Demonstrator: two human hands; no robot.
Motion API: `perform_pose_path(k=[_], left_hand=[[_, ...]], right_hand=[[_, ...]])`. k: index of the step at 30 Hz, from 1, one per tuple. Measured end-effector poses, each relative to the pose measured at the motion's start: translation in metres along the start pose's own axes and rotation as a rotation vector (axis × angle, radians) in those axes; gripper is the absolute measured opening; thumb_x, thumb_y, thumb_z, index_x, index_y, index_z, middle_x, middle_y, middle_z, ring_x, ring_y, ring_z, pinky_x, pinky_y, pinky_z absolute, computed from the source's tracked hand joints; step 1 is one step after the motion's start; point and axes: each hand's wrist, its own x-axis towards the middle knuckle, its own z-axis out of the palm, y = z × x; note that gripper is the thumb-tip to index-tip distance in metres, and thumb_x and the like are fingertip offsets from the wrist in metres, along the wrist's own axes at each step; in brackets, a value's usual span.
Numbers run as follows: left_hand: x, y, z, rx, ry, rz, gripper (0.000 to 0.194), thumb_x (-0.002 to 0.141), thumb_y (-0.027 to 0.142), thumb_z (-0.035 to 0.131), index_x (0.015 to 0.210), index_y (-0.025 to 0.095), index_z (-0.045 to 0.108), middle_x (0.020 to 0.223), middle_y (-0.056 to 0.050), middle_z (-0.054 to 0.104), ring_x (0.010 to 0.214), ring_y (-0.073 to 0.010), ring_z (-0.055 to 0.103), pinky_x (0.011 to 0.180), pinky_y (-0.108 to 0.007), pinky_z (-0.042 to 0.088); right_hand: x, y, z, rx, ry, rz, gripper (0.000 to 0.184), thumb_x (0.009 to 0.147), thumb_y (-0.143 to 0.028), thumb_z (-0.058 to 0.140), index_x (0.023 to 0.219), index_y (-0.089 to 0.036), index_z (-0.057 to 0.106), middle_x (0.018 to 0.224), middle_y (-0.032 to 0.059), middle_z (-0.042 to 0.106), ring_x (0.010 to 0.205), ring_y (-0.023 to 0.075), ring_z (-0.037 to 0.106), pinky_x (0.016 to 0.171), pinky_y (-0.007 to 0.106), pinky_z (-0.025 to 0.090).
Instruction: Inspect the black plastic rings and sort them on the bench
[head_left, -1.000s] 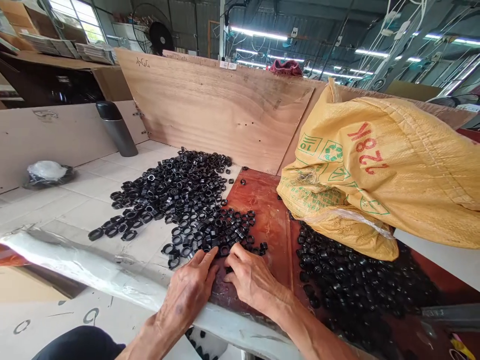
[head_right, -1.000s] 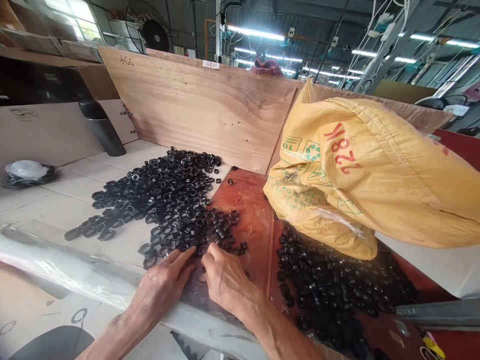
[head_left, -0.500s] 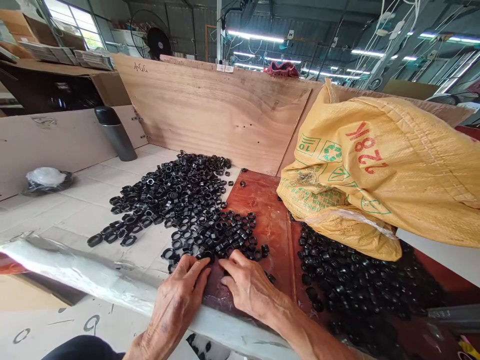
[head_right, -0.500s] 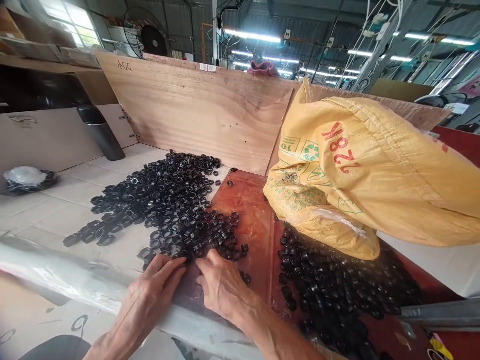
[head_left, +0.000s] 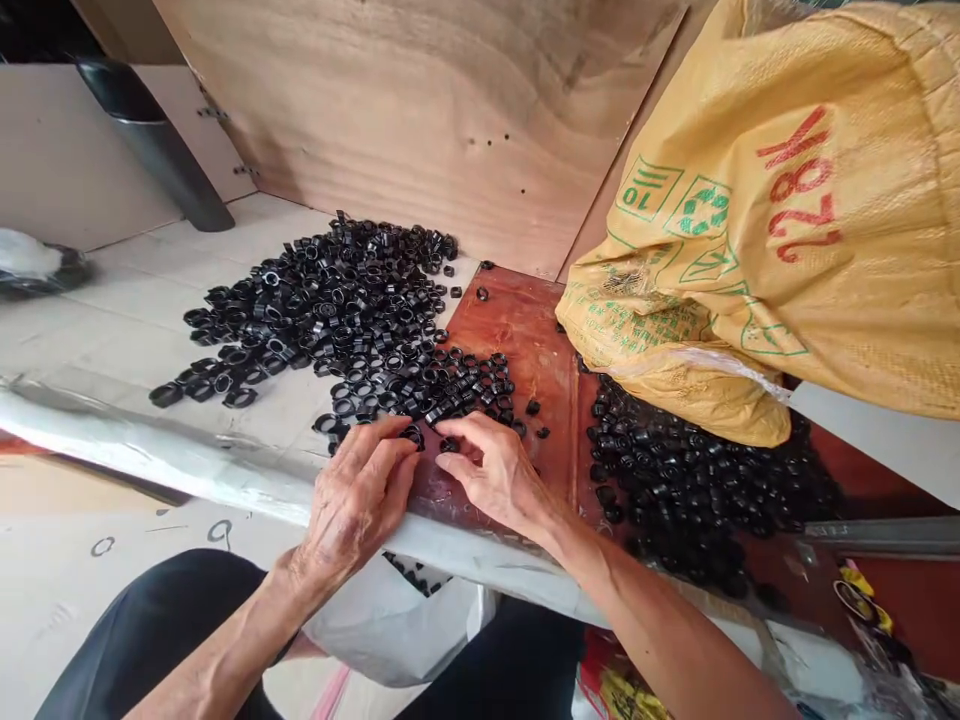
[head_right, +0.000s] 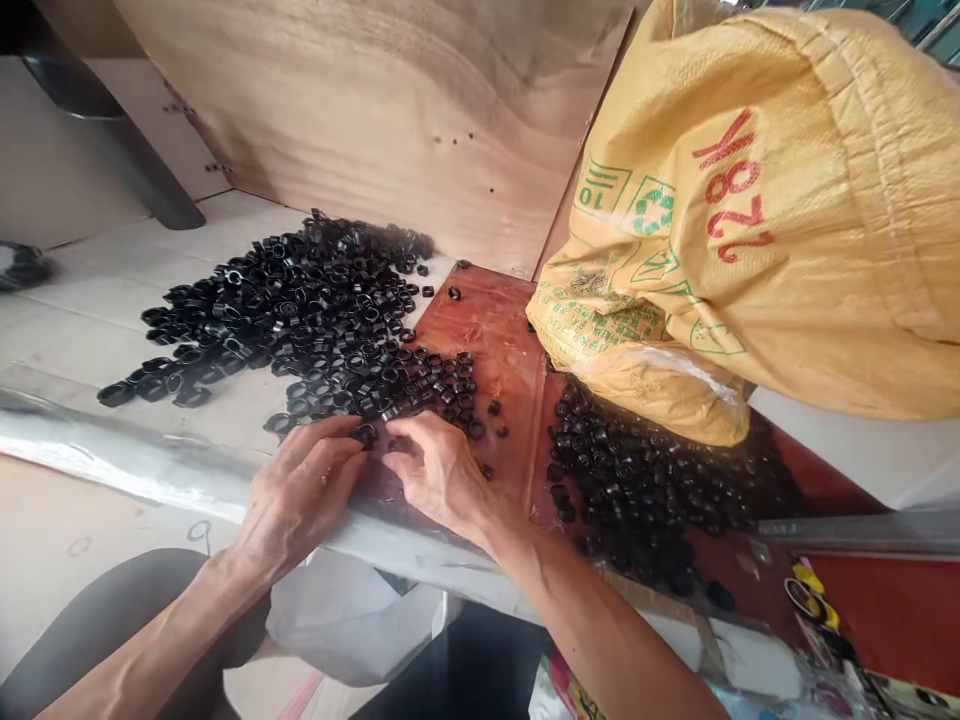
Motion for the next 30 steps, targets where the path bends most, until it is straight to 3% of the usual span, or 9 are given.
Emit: perform_pose_path(k=[2,4,9,11,15,23,30], left_hand=[[0.0,0.002,-0.003,-0.101,-0.028,0.053,0.012,0.093,0.012,0.062,0.1,0.022,0.062,0.114,-0.009,0.072,0.104,-0.0229,0.07,0.091,-0.037,0.057],[-0.001,0.003,-0.004,-0.172,-0.065,0.015,0.015,0.091,0.012,0.063,0.101,0.023,0.06,0.11,-0.007,0.074,0.096,-0.02,0.073,0.084,-0.033,0.059],[-0.004,0.005,-0.002,-0.354,-0.144,-0.18,0.027,0.088,0.017,0.064,0.112,0.025,0.055,0.087,0.003,0.075,0.063,-0.0104,0.071,0.06,-0.02,0.058],[-0.005,0.004,-0.003,-0.425,-0.13,-0.26,0.03,0.088,0.019,0.065,0.116,0.026,0.055,0.086,0.004,0.076,0.066,-0.0111,0.073,0.061,-0.02,0.06],[-0.006,-0.001,-0.004,-0.551,-0.119,-0.347,0.029,0.089,0.028,0.071,0.116,0.027,0.06,0.107,-0.002,0.078,0.086,-0.0174,0.078,0.075,-0.027,0.066],[-0.008,-0.004,0.001,-0.684,-0.097,-0.413,0.029,0.091,0.03,0.071,0.117,0.028,0.059,0.11,-0.003,0.077,0.09,-0.0192,0.078,0.078,-0.031,0.067],[-0.007,-0.005,0.001,-0.581,-0.026,-0.27,0.016,0.092,0.031,0.072,0.108,0.028,0.071,0.113,-0.004,0.076,0.101,-0.02,0.075,0.085,-0.03,0.064]], right_hand=[[0.0,-0.006,-0.001,0.118,0.031,0.082,0.029,0.084,-0.018,0.076,0.111,-0.02,0.065,0.093,0.0007,0.068,0.08,0.0155,0.068,0.071,0.025,0.054],[0.0,-0.012,-0.002,0.15,0.044,0.088,0.023,0.083,-0.02,0.078,0.103,-0.02,0.067,0.09,-0.0007,0.069,0.076,0.0144,0.066,0.069,0.024,0.053],[0.001,-0.015,-0.002,0.127,0.006,-0.102,0.015,0.088,-0.018,0.076,0.103,-0.022,0.076,0.103,0.0033,0.071,0.095,0.0172,0.068,0.083,0.026,0.053],[0.001,-0.015,-0.002,0.111,0.011,-0.067,0.017,0.088,-0.019,0.076,0.104,-0.022,0.075,0.1,0.0025,0.072,0.09,0.0167,0.068,0.079,0.026,0.054],[0.0,-0.015,-0.001,0.074,0.031,-0.022,0.013,0.087,-0.021,0.078,0.099,-0.023,0.074,0.094,-0.0005,0.072,0.081,0.0148,0.067,0.075,0.024,0.052],[0.0,-0.02,-0.004,0.097,0.001,-0.121,0.024,0.09,-0.014,0.067,0.11,-0.022,0.076,0.108,0.005,0.072,0.097,0.0185,0.069,0.087,0.028,0.054],[-0.001,-0.02,-0.004,0.099,0.017,-0.104,0.022,0.09,-0.016,0.067,0.11,-0.022,0.075,0.101,0.0039,0.071,0.089,0.0174,0.068,0.081,0.027,0.054]])
